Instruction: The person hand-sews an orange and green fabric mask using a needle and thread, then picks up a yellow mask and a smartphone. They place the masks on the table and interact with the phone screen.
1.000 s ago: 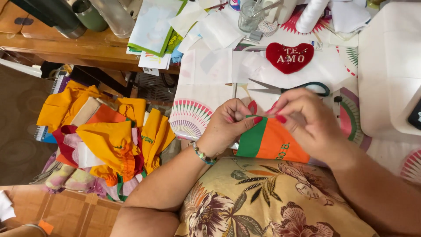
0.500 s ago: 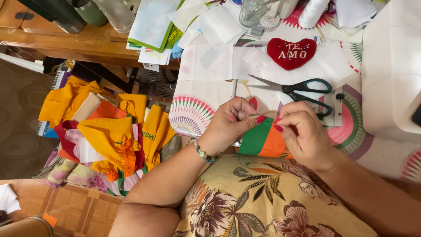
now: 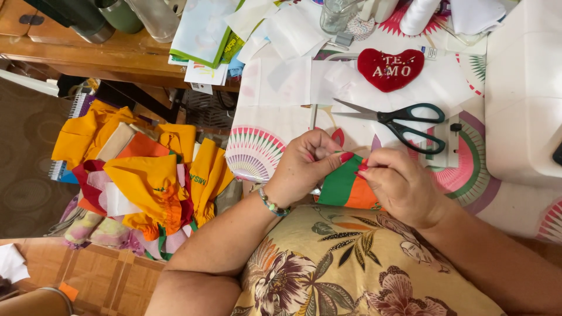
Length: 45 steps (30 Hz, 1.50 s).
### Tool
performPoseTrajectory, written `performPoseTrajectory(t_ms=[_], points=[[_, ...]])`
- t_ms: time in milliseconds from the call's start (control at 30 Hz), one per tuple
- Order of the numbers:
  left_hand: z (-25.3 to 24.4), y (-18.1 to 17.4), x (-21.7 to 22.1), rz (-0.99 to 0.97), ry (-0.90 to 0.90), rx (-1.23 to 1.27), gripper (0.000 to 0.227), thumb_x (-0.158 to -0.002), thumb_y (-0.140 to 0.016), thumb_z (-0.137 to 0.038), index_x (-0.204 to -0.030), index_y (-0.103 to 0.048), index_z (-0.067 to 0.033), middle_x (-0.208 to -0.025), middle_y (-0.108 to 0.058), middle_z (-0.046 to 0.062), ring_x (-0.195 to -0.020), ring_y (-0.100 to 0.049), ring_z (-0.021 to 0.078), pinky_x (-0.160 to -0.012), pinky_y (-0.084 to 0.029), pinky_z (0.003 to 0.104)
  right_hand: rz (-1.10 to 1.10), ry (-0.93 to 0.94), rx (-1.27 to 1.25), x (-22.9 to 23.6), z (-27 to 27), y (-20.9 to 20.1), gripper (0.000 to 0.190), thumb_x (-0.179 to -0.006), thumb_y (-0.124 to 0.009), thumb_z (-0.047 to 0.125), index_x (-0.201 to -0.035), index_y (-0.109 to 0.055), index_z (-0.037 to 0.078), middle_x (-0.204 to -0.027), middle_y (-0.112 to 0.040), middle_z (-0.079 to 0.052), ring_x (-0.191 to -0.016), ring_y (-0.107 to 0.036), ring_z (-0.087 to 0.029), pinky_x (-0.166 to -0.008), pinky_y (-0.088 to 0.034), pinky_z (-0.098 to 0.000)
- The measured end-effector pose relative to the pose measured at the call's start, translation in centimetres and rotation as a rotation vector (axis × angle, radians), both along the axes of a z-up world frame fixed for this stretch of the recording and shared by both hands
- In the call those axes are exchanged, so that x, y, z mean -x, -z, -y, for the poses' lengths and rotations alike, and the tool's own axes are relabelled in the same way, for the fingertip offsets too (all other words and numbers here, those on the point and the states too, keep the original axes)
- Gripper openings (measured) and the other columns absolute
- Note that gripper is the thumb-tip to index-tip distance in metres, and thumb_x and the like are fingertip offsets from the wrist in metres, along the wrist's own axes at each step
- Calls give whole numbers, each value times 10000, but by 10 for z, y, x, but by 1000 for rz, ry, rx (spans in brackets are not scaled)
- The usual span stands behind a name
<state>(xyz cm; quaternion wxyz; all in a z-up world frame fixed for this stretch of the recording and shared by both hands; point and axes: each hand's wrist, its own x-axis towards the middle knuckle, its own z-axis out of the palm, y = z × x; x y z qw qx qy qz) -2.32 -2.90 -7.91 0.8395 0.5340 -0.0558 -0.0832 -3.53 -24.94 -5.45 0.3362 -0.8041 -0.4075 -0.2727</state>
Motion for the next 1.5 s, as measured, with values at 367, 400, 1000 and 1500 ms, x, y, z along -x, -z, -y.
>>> performPoseTrajectory(t_ms=[367,400,1000,1500], points=[[-3,1,5,15,25,-57,145,-905,-771,-28,-997,-665,6,-700,-739,120,-548,-697,116,-447,-540,178,-161,24,-15,2,-12,-40,25,-938,-716,56,-935,-694,69,-1146,-695,-119,-914,-715,-349,-720,-590,-415],[-2,-1,7,16,39,-46,178,-904,-776,-35,-1036,-661,-2,-726,-743,106,-575,-703,107,-469,-549,175,-210,-23,-59,1,-12,-44,31,-921,-726,33,-907,-705,51,-1067,-716,-128,-861,-720,-363,-688,-586,-424],[-39,-51,6,240,614,-231,232,-1077,-572,-184,-1238,-686,-62,-1053,-682,11,-911,-675,81,-850,-589,216,-635,-318,-104,0,24,-38,128,-909,-715,106,-1023,-767,129,-1083,-767,-58,-968,-720,-162,-873,-575,-274],[-34,-62,3,413,781,-270,332,-1097,-501,-287,-1257,-653,-39,-1144,-707,48,-992,-670,107,-944,-584,264,-886,-456,-283,-1,24,-32,81,-804,-817,127,-863,-763,137,-906,-770,-66,-796,-733,-122,-750,-611,-223]])
